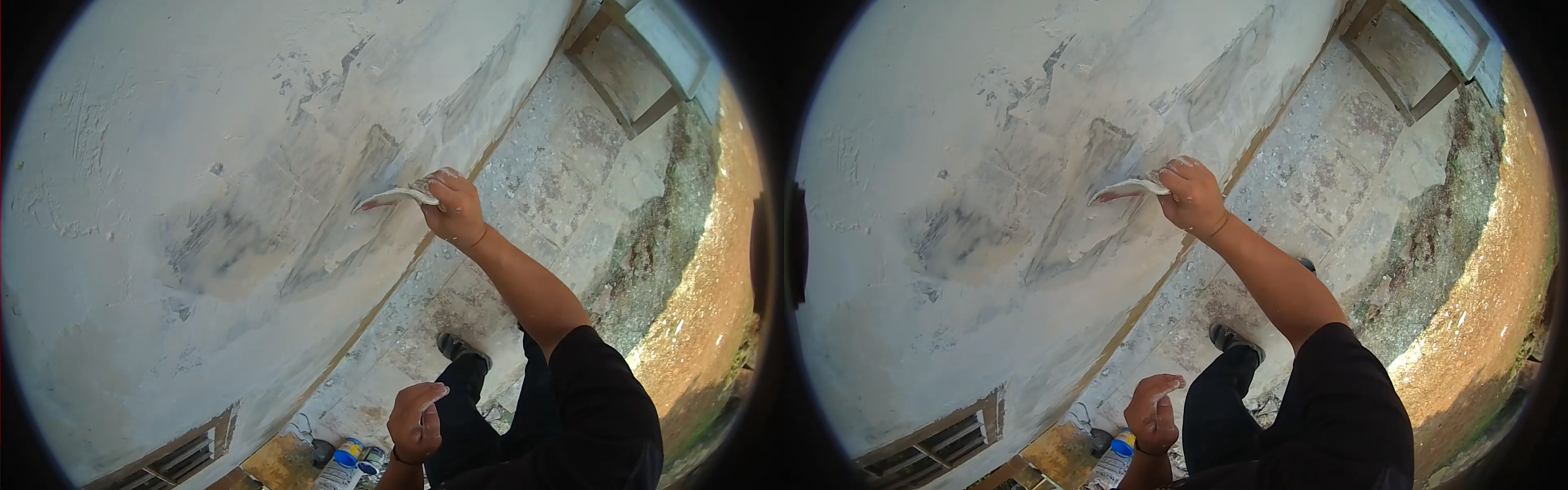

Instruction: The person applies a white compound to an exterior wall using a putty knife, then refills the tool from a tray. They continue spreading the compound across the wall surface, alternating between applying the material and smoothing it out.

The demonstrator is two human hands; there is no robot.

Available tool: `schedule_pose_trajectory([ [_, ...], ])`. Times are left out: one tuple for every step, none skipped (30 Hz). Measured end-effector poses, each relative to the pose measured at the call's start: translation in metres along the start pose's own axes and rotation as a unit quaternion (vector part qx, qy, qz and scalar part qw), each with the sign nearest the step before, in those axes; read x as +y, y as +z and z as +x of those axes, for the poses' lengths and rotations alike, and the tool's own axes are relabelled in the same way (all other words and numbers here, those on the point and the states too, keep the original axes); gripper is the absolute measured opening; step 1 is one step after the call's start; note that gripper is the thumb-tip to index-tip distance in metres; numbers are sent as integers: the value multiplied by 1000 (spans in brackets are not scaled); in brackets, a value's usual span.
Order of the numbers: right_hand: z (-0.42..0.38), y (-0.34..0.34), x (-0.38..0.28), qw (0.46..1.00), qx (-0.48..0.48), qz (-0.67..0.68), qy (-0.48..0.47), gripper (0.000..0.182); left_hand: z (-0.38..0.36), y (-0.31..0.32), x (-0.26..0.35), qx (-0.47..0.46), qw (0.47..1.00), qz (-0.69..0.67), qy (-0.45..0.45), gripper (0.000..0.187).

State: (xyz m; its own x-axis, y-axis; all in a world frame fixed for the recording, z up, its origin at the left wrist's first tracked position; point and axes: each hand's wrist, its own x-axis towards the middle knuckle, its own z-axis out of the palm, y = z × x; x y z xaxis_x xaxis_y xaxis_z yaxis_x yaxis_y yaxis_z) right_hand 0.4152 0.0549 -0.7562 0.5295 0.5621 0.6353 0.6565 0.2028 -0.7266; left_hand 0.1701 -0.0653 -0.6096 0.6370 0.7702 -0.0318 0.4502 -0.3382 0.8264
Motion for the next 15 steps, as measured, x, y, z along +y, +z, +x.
schedule_pose_trajectory([
  [-10, -8, -2, 998, -50, 0, 28, 22, -2, -4, -6, -5, 1000, -3, 5, 21],
  [-21, -12, -9, 999, -45, -9, 30, 22, -5, -9, -14, -9, 1000, -12, 1, 21],
  [-33, -14, -21, 999, -14, 9, 44, 27, -9, -15, -22, -14, 1000, -20, -2, 21],
  [-46, -13, -33, 998, 16, 28, 57, 33, -15, -23, -30, -23, 999, -25, 2, 21],
  [-55, -6, -44, 998, 23, 17, 57, 33, -18, -31, -39, -44, 999, -25, 2, 21],
  [-61, 6, -53, 997, 55, -7, 60, 36, -19, -38, -50, -63, 998, -26, 4, 21],
  [-73, 22, -69, 994, 83, -27, 71, 39, -22, -48, -57, -74, 997, -21, 12, 20],
  [-85, 42, -83, 993, 86, -34, 77, 39, -28, -60, -65, -83, 996, -22, 12, 20],
  [-93, 65, -95, 989, 110, -29, 92, 39, -33, -70, -73, -93, 995, -25, 14, 20],
  [-97, 88, -107, 984, 137, -22, 109, 38, -37, -83, -82, -104, 994, -24, 17, 20],
  [-98, 105, -117, 982, 147, -25, 112, 38, -43, -96, -89, -121, 992, -19, 24, 22],
  [-98, 120, -129, 975, 167, -23, 147, 38, -48, -109, -96, -129, 991, -16, 28, 22],
  [-98, 128, -139, 966, 184, -22, 180, 38, -52, -121, -102, -142, 989, -9, 28, 22],
  [-100, 132, -147, 964, 189, -26, 183, 38, -57, -131, -105, -155, 988, -3, 27, 24],
  [-99, 134, -154, 961, 188, -15, 202, 38, -59, -139, -105, -162, 987, 1, 17, 25],
])
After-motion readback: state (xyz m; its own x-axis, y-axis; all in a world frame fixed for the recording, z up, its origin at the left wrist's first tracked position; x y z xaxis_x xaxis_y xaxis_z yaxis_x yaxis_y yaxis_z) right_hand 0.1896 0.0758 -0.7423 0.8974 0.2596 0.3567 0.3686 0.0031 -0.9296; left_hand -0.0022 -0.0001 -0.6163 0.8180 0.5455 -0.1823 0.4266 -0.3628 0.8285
